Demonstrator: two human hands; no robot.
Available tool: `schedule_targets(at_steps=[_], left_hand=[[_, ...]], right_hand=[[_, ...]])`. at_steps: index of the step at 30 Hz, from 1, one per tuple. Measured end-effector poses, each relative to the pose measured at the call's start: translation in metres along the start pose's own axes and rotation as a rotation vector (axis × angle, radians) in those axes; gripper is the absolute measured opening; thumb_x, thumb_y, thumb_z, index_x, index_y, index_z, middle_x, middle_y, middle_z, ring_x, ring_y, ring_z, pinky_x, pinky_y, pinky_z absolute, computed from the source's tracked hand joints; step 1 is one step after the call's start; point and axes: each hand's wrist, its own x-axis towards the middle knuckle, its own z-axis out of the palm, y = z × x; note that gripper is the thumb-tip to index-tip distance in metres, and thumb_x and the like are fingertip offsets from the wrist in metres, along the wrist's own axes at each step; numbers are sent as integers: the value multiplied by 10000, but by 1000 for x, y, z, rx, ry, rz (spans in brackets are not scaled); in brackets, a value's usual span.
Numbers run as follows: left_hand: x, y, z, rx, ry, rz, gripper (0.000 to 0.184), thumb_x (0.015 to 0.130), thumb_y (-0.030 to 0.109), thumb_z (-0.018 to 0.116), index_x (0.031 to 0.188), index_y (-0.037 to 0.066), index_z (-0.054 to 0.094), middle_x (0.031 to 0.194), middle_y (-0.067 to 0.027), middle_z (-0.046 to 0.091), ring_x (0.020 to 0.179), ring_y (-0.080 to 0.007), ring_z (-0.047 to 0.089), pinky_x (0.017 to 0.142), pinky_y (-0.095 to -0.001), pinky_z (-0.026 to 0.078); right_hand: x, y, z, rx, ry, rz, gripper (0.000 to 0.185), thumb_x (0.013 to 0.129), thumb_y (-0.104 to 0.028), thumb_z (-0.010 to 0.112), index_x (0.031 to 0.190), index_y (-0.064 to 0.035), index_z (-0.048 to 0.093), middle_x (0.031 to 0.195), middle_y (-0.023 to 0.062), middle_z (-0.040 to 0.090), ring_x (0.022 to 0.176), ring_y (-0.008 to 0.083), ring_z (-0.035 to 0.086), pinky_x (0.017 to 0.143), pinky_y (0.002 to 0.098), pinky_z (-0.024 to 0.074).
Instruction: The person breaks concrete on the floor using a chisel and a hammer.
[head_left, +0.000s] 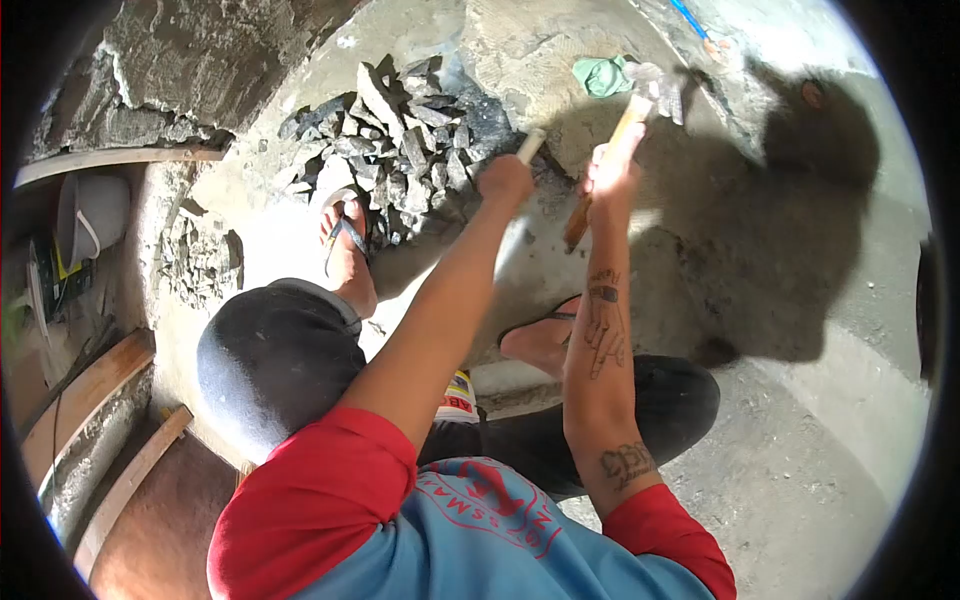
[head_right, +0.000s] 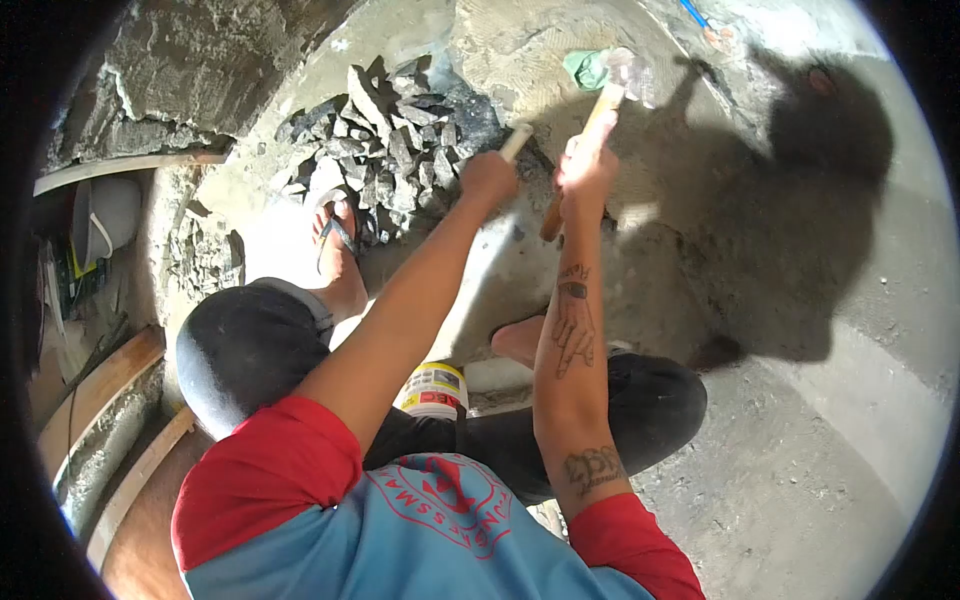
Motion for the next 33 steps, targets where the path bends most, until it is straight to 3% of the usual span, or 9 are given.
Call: schedule_targets(at_steps=[3, 8, 13, 16, 23, 24, 26, 29, 33], left_hand=[[0, -17, -15, -41, 296, -120, 445, 874, 414, 544, 1047, 4, 555, 842, -227, 657, 842, -359, 660, 746, -459, 518], [10, -5, -21, 9, 290, 57, 414, 894, 419, 527, 1066, 43, 493, 816, -207, 655, 788, -376, 654, 700, -480, 507], [21, 6, 1, 40, 249, 234, 410, 912, 425, 512, 1090, 56, 487, 826, -198, 656, 781, -387, 646, 673, -491, 502], [17, 7, -1, -14, 195, 166, 417, 906, 422, 527, 1094, 51, 489, 826, -215, 653, 804, -383, 652, 671, -484, 518], [30, -2, 11, -19, 168, 155, 361, 894, 363, 557, 1033, 38, 485, 798, -215, 660, 744, -382, 666, 644, -483, 531], [31, -2, 11, -17, 169, 150, 361, 894, 363, 557, 1033, 38, 485, 798, -215, 660, 744, -382, 666, 644, -483, 531], [28, -1, 13, -40, 188, 167, 341, 885, 334, 574, 1000, 26, 482, 788, -218, 659, 746, -379, 667, 638, -477, 534], [27, 0, 10, -55, 185, 144, 327, 885, 317, 576, 981, 18, 484, 791, -218, 659, 755, -384, 665, 647, -485, 533], [29, 1, 15, -68, 225, 172, 313, 889, 306, 569, 970, 14, 489, 790, -220, 658, 759, -384, 666, 650, -489, 534]], right_hand=[[-1, -12, -9, 60, 22, -96, 612, 893, -668, 364, 698, -93, 435, 521, -2, 361, 391, 113, 345, 373, 279, 307], [-5, 0, -8, 125, 62, -226, 469, 938, -501, 473, 756, -70, 439, 538, -16, 371, 379, 80, 342, 351, 251, 317], [10, 38, -11, -22, 38, -294, 442, 963, -476, 401, 810, -64, 443, 562, 9, 395, 403, 104, 372, 385, 270, 336], [5, 42, -10, -36, 41, -116, 433, 969, -461, 395, 798, -69, 460, 564, 18, 421, 407, 124, 399, 391, 271, 346], [23, 71, 4, 148, 18, -143, 609, 972, -527, 282, 718, -27, 520, 548, 57, 479, 408, 145, 450, 384, 285, 348], [31, 91, 11, -169, 113, -371, 641, 967, -543, 273, 730, -12, 543, 554, 70, 495, 415, 147, 467, 390, 297, 358], [41, 108, 20, -603, 125, -148, 699, 953, -575, 287, 779, 28, 594, 583, 107, 543, 446, 187, 499, 441, 339, 394], [42, 84, 17, -361, 17, 114, 668, 949, -556, 341, 732, 26, 587, 583, 112, 548, 472, 235, 489, 487, 360, 402], [33, 70, 7, -45, 60, -32, 664, 945, -551, 365, 720, 35, 583, 577, 109, 553, 500, 265, 507, 504, 386, 413]])
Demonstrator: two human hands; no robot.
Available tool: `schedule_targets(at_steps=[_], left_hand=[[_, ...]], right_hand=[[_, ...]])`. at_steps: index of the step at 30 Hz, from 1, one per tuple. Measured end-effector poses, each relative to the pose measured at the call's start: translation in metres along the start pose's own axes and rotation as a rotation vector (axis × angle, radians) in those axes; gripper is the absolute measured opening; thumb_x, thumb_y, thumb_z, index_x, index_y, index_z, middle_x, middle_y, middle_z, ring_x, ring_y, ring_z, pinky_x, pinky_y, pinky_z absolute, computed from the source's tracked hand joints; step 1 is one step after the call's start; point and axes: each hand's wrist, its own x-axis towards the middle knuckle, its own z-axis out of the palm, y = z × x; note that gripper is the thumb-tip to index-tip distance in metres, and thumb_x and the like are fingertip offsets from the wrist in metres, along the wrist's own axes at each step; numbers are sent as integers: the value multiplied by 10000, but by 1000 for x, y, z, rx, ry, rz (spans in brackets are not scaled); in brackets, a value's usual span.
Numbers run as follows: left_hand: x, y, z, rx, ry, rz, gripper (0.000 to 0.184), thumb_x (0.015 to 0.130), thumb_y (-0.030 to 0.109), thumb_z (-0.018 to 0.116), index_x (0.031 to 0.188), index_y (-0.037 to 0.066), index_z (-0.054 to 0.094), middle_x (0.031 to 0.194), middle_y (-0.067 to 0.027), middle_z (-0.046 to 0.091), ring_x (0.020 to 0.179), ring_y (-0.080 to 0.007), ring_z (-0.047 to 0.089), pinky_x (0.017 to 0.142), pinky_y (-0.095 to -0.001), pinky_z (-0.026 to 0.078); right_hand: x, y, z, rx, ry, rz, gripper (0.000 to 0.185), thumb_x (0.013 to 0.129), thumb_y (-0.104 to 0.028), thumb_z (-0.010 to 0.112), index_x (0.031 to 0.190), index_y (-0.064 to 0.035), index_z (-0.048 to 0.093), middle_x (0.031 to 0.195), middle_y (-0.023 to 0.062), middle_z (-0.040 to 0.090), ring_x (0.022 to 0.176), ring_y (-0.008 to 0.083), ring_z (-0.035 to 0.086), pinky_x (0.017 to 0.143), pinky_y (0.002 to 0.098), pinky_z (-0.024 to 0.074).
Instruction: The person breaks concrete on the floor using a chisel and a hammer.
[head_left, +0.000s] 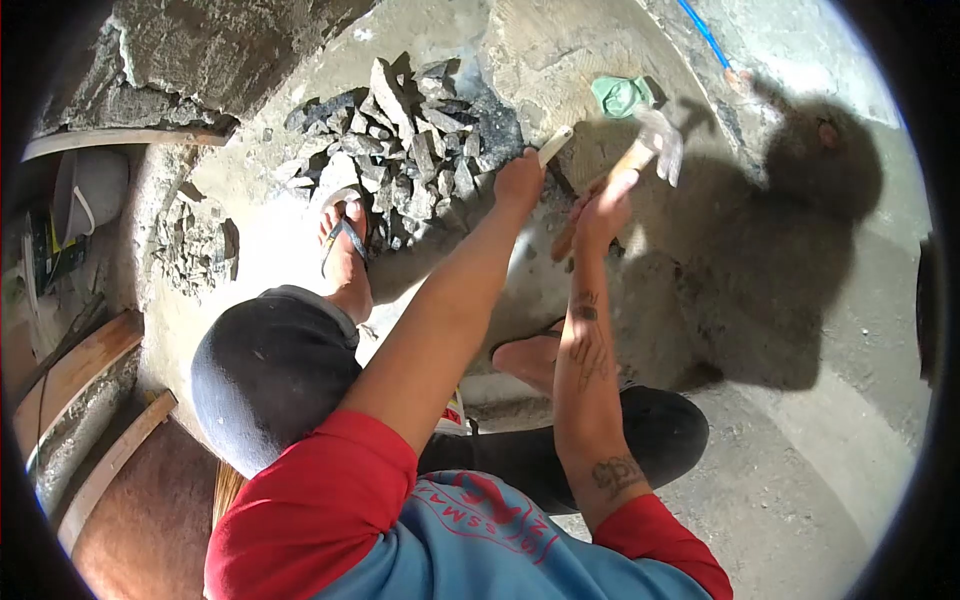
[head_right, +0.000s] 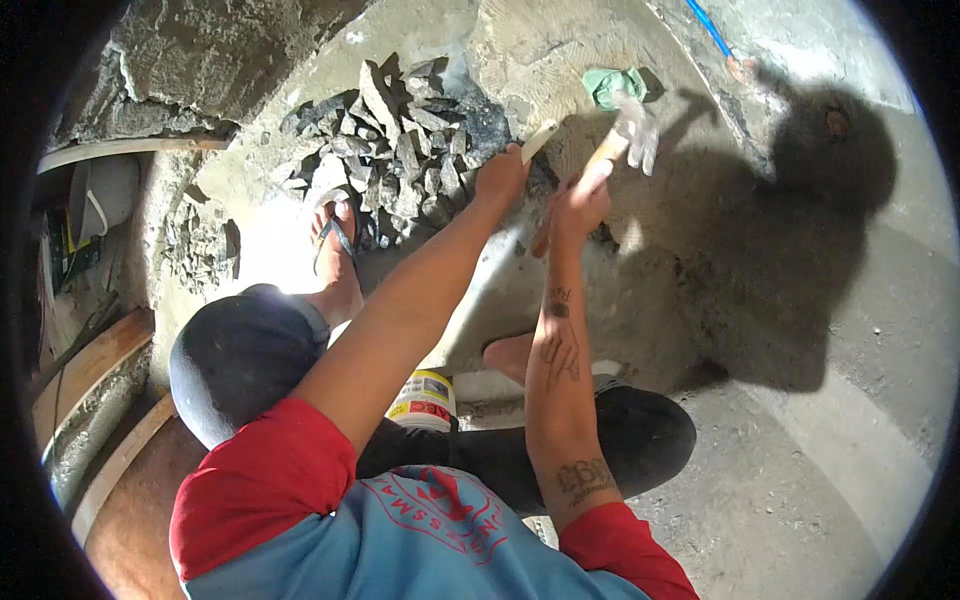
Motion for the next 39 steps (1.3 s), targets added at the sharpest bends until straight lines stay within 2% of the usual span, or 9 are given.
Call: schedule_targets(at_steps=[3, 4, 6, 15, 17, 18, 27, 32, 39], left_hand=[[1, 1, 1, 28, -11, -19, 303, 893, 295, 562, 965, 9, 493, 795, -223, 658, 758, -384, 665, 649, -487, 534], [1, 1, 4, 25, -4, -34, 298, 895, 292, 559, 963, 9, 495, 799, -223, 658, 758, -384, 666, 649, -484, 535], [5, 2, 5, 20, 7, -42, 293, 896, 289, 557, 961, 9, 498, 804, -223, 659, 758, -384, 666, 648, -480, 537], [6, 6, -2, 26, -67, -73, 288, 904, 271, 545, 989, -2, 513, 828, -228, 660, 787, -385, 664, 682, -483, 535], [4, 4, 3, 3, -47, -77, 297, 904, 275, 546, 997, -5, 511, 838, -233, 660, 797, -389, 663, 695, -484, 533], [2, 6, 2, 3, -49, -76, 297, 904, 275, 546, 997, -5, 511, 838, -233, 660, 797, -389, 663, 695, -484, 533], [7, 6, 1, 39, -87, -110, 281, 902, 279, 539, 1011, 20, 529, 887, -187, 675, 849, -352, 669, 716, -453, 543], [1, 10, -3, 57, -50, -97, 285, 900, 279, 545, 1008, 16, 527, 883, -184, 674, 845, -346, 670, 713, -448, 544], [3, 6, 2, 56, -62, -97, 227, 906, 231, 512, 998, 25, 540, 899, -179, 675, 844, -346, 671, 711, -451, 541]], right_hand=[[22, 48, 8, -337, 230, -581, 674, 947, -558, 357, 672, 28, 544, 560, 100, 545, 503, 246, 531, 475, 390, 426], [20, 53, 9, -337, 235, -579, 674, 947, -558, 357, 672, 28, 544, 560, 100, 545, 503, 246, 531, 475, 390, 426], [0, 17, 17, -284, -63, 200, 613, 943, -576, 332, 632, -69, 480, 509, 49, 437, 439, 165, 434, 422, 347, 364], [14, 34, 0, -283, 126, -480, 617, 951, -551, 363, 713, -6, 527, 582, 74, 479, 541, 166, 458, 516, 329, 389], [22, 34, 11, -546, -42, 296, 691, 932, -603, 364, 754, 28, 585, 604, 133, 507, 581, 236, 490, 577, 394, 422], [19, 14, 9, -546, -40, 296, 691, 932, -603, 364, 754, 28, 585, 604, 133, 507, 581, 236, 490, 577, 394, 422], [27, 12, 5, -142, 273, -901, 535, 936, -523, 446, 673, -58, 486, 514, 19, 429, 438, 179, 432, 447, 336, 365], [33, -16, 4, -622, -117, -3, 621, 908, -602, 422, 723, -20, 533, 528, 54, 468, 463, 192, 501, 446, 334, 403], [43, 61, 1, -281, 131, -577, 618, 942, -575, 355, 679, -38, 511, 517, 30, 446, 436, 139, 427, 425, 282, 327]])
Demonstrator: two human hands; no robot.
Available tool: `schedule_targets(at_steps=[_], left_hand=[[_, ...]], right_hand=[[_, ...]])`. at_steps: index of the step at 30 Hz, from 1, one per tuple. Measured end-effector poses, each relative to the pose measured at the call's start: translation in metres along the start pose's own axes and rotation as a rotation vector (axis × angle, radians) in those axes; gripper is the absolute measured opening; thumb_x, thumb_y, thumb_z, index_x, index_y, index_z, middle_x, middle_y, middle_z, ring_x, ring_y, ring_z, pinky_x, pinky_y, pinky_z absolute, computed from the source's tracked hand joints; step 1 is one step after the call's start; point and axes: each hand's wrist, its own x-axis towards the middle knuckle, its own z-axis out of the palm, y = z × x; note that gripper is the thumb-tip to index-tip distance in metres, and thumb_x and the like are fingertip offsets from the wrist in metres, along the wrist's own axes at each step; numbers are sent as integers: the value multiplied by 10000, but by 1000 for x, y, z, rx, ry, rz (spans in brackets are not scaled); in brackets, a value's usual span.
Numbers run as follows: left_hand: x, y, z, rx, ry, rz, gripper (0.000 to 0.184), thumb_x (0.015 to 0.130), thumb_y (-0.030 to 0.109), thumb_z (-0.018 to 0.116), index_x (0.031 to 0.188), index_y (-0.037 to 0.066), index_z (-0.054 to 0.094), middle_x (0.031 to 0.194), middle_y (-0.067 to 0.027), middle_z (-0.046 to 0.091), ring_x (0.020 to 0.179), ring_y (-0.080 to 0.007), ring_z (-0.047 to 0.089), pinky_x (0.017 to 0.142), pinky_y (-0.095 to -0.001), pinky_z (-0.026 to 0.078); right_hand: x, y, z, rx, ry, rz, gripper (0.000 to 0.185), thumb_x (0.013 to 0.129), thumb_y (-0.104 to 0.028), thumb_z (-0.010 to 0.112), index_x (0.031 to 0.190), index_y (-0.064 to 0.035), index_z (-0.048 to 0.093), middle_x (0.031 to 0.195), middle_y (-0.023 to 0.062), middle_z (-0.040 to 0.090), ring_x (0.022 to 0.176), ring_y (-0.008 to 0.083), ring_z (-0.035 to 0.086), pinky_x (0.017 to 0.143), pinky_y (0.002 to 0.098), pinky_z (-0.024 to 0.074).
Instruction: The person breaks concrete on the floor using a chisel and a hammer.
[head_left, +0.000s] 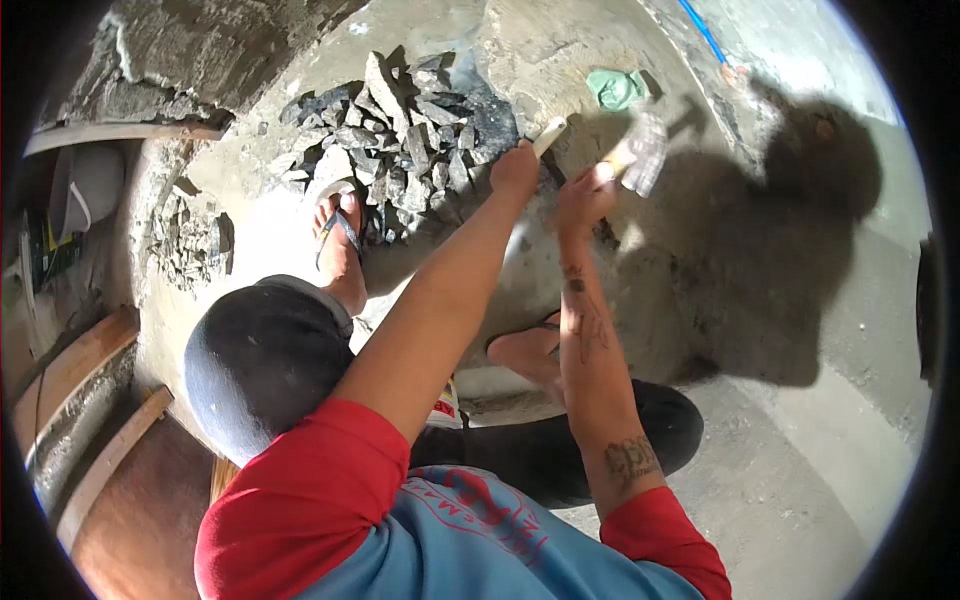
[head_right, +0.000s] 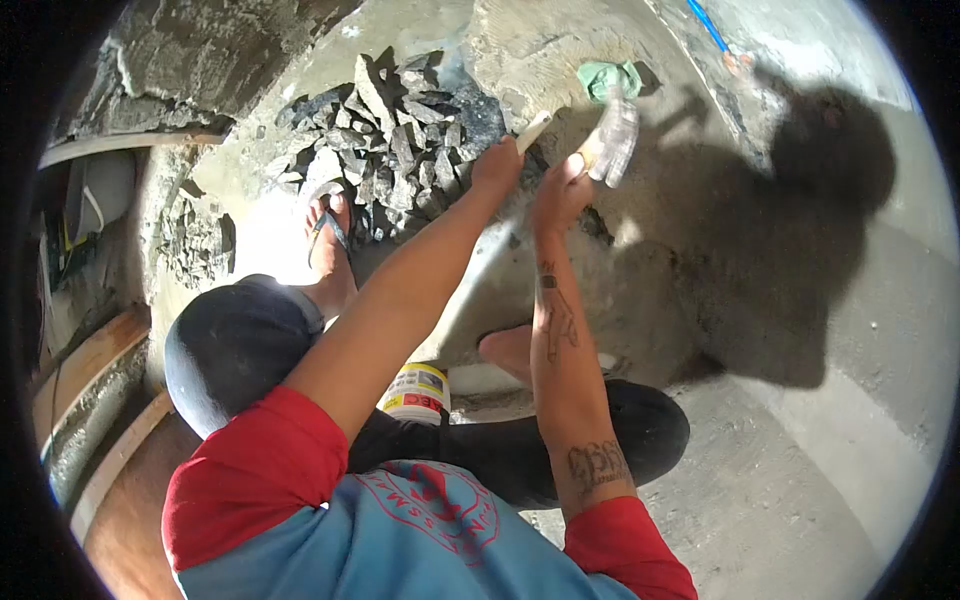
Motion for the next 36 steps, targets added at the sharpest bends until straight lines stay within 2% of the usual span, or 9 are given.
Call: schedule_targets(at_steps=[5, 9, 11, 15, 17, 21, 23, 27, 36], left_hand=[[6, -8, 6, -33, 18, 36, 286, 890, 267, 558, 987, 0, 521, 864, -221, 662, 803, -376, 665, 705, -466, 536], [3, -2, -4, -37, -12, 22, 289, 893, 267, 552, 986, -4, 513, 864, -217, 661, 811, -376, 663, 700, -461, 536], [-1, 0, -5, 2, -8, 19, 227, 913, 200, 439, 969, 12, 553, 897, -194, 674, 848, -354, 668, 717, -453, 538], [1, 0, -1, -29, -25, -13, 220, 910, 198, 443, 968, 15, 552, 904, -194, 674, 854, -354, 668, 720, -449, 540], [-3, 0, -3, 6, 12, 14, 220, 920, 175, 406, 973, 21, 554, 908, -196, 674, 859, -357, 668, 729, -449, 540], [1, -2, -3, -14, -21, -12, 224, 925, 159, 384, 979, 22, 553, 907, -196, 674, 859, -360, 668, 728, -447, 541], [4, -4, 3, -18, -3, 6, 223, 924, 159, 388, 974, 20, 554, 907, -198, 673, 857, -361, 667, 724, -447, 541], [1, -4, 0, -19, -11, 1, 225, 927, 157, 379, 958, 21, 554, 899, -196, 674, 846, -360, 669, 715, -445, 541], [36, 10, -27, 284, -143, 110, 267, 817, 201, 589, 1013, 32, 654, 1080, -182, 640, 995, -311, 643, 774, -458, 528]], right_hand=[[23, -72, -12, -168, -320, 539, 642, 930, -592, 367, 659, -30, 522, 529, 55, 464, 435, 169, 452, 421, 334, 348], [14, -61, -24, 451, -88, 379, 637, 951, -486, 375, 647, 57, 513, 569, 118, 514, 462, 201, 484, 475, 352, 405], [3, -33, -15, -56, -92, 11, 663, 947, -524, 368, 647, 49, 517, 546, 117, 500, 465, 205, 489, 480, 355, 411], [-5, -36, -7, -399, -282, 359, 632, 925, -613, 332, 728, -51, 545, 613, 94, 544, 495, 189, 520, 465, 360, 422], [9, -100, -27, 31, -304, 760, 641, 911, -638, 342, 706, -55, 513, 602, 75, 515, 462, 179, 471, 433, 343, 385], [6, -59, -25, 685, -127, 543, 486, 948, -463, 428, 683, -59, 485, 539, 62, 468, 432, 165, 460, 394, 325, 341], [3, 19, -1, -507, 53, -536, 434, 948, -396, 445, 710, -39, 508, 540, 66, 472, 450, 179, 484, 397, 346, 353], [-1, -60, -5, -53, -358, 788, 697, 920, -605, 365, 692, 16, 585, 547, 105, 511, 523, 247, 514, 501, 390, 412], [71, -167, -103, 87, -248, 558, 592, 838, -709, 440, 579, -177, 453, 461, -42, 394, 335, 111, 380, 328, 271, 287]])
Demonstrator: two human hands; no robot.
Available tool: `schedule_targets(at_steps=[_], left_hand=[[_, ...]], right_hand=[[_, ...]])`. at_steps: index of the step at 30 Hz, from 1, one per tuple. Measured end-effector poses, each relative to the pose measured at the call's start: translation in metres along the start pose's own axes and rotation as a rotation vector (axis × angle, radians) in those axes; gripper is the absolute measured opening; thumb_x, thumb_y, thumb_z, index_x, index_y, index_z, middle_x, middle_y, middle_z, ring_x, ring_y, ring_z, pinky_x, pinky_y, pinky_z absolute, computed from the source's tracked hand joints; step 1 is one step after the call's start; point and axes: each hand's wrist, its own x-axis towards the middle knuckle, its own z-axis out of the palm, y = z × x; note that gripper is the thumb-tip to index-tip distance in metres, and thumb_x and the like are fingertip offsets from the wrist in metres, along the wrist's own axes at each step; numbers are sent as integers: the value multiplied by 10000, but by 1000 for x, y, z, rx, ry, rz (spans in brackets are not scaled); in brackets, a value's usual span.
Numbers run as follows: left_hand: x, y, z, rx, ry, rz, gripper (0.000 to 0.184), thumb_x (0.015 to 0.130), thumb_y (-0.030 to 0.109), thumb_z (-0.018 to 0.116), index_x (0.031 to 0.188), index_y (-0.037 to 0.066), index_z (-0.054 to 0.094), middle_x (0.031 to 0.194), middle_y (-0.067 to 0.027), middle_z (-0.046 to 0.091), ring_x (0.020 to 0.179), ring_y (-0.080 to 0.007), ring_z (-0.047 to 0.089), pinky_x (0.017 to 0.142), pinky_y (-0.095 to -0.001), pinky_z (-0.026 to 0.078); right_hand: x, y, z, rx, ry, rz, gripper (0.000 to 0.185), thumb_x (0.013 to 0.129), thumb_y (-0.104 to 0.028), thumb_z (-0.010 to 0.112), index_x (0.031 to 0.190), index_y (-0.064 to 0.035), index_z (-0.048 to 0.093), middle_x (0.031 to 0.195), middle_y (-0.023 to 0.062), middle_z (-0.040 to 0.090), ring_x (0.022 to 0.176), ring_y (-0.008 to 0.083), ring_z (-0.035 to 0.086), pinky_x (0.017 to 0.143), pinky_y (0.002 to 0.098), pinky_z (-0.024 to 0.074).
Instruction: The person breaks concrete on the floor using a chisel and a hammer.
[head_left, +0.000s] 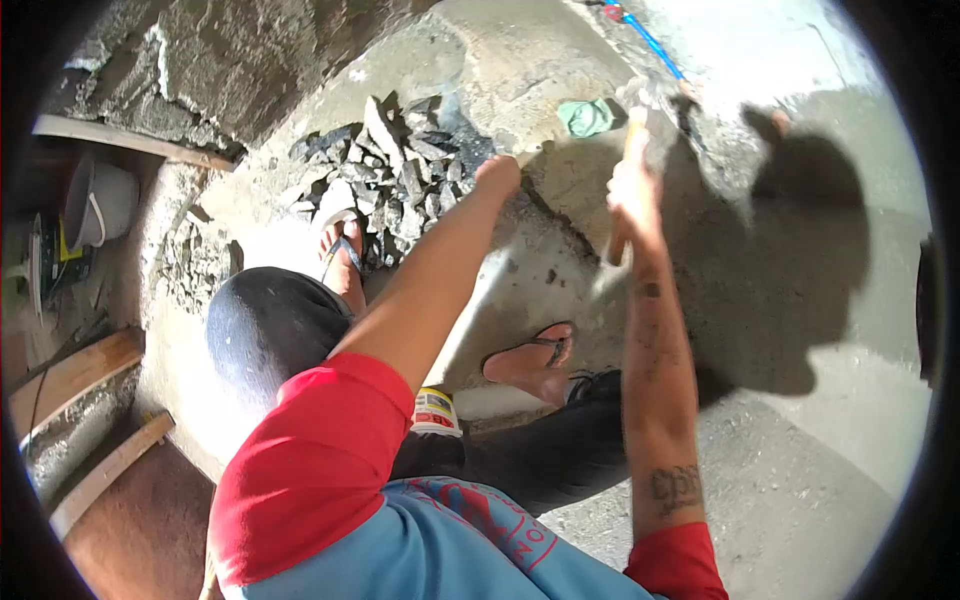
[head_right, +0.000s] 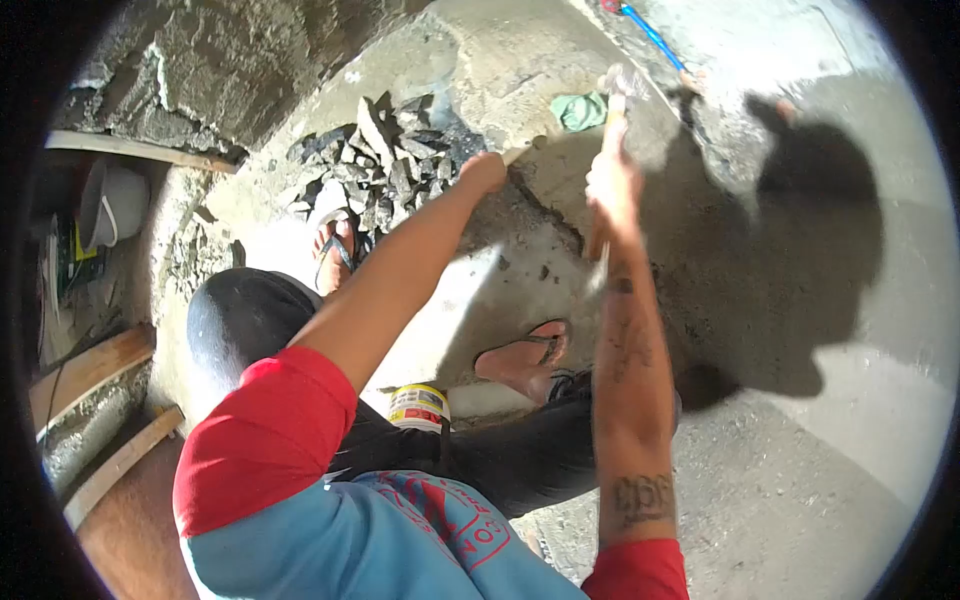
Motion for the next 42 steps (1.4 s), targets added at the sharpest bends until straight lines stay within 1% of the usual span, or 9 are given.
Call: schedule_targets(at_steps=[4, 11, 15, 20, 25, 30, 33, 39, 42], left_hand=[[10, 31, -33, 112, -222, -81, 342, 772, 171, 633, 1088, 42, 649, 1122, -172, 636, 1014, -303, 638, 794, -445, 526], [45, 49, -50, 376, -323, 119, 309, 849, 275, 593, 1131, 163, 654, 1098, -31, 673, 1010, -214, 641, 860, -366, 506], [103, 66, -15, 1049, -938, -103, 276, 868, 289, 565, 1066, 130, 673, 1048, -49, 680, 947, -203, 653, 852, -366, 503], [73, 6, -78, 639, -819, -62, 606, 849, 515, 510, 975, -61, 647, 964, -235, 657, 892, -294, 644, 768, -437, 494], [41, -16, -69, 397, -272, 184, 640, 800, 588, 558, 897, -35, 666, 810, -171, 682, 707, -300, 654, 654, -414, 499], [-24, 5, -25, 169, -302, 218, 525, 802, 484, 581, 997, 6, 676, 999, -208, 667, 940, -323, 653, 837, -426, 493], [-33, -4, -11, 380, -22, -48, 462, 805, 417, 590, 1042, 29, 671, 1134, -174, 638, 1015, -270, 641, 874, -396, 486], [33, -108, -141, 786, -190, -225, 440, 753, 258, 617, 1171, 120, 637, 1265, -76, 588, 1156, -277, 563, 903, -434, 464], [-17, -87, -256, 525, -14, -328, 462, 750, 269, 598, 1177, 96, 626, 1244, -101, 596, 1130, -277, 582, 892, -427, 475]], right_hand=[[-50, -68, -94, -111, 6, -200, 478, 871, -592, 528, 666, -162, 494, 518, -58, 418, 356, 73, 377, 322, 233, 273], [-130, -70, -134, 201, 95, -273, 595, 887, -691, 351, 709, -135, 466, 513, -41, 391, 375, 64, 342, 355, 221, 277], [-121, -54, -146, 41, 79, -246, 640, 887, -708, 301, 641, -132, 435, 483, -37, 365, 388, 69, 344, 374, 233, 280], [-126, -59, -142, 179, -37, -251, 653, 868, -727, 322, 613, -138, 439, 493, -44, 352, 410, 74, 335, 416, 236, 282], [-140, -73, -134, 211, 9, -297, 643, 858, -732, 345, 631, -140, 447, 499, -43, 366, 409, 67, 343, 406, 234, 287], [-140, -74, -133, 274, -5, -283, 628, 847, -734, 373, 626, -149, 429, 513, -52, 367, 404, 44, 340, 380, 215, 290], [-140, -73, -134, 347, -75, -285, 577, 857, -683, 431, 624, -155, 416, 520, -59, 361, 407, 44, 343, 382, 216, 299], [-166, -86, -145, 513, -169, -351, 430, 878, -501, 585, 622, -195, 427, 492, -78, 342, 368, 51, 327, 351, 221, 258], [-150, -82, -135, 621, -200, -405, 393, 874, -479, 605, 676, -178, 448, 510, -80, 347, 377, 44, 326, 358, 220, 256]])
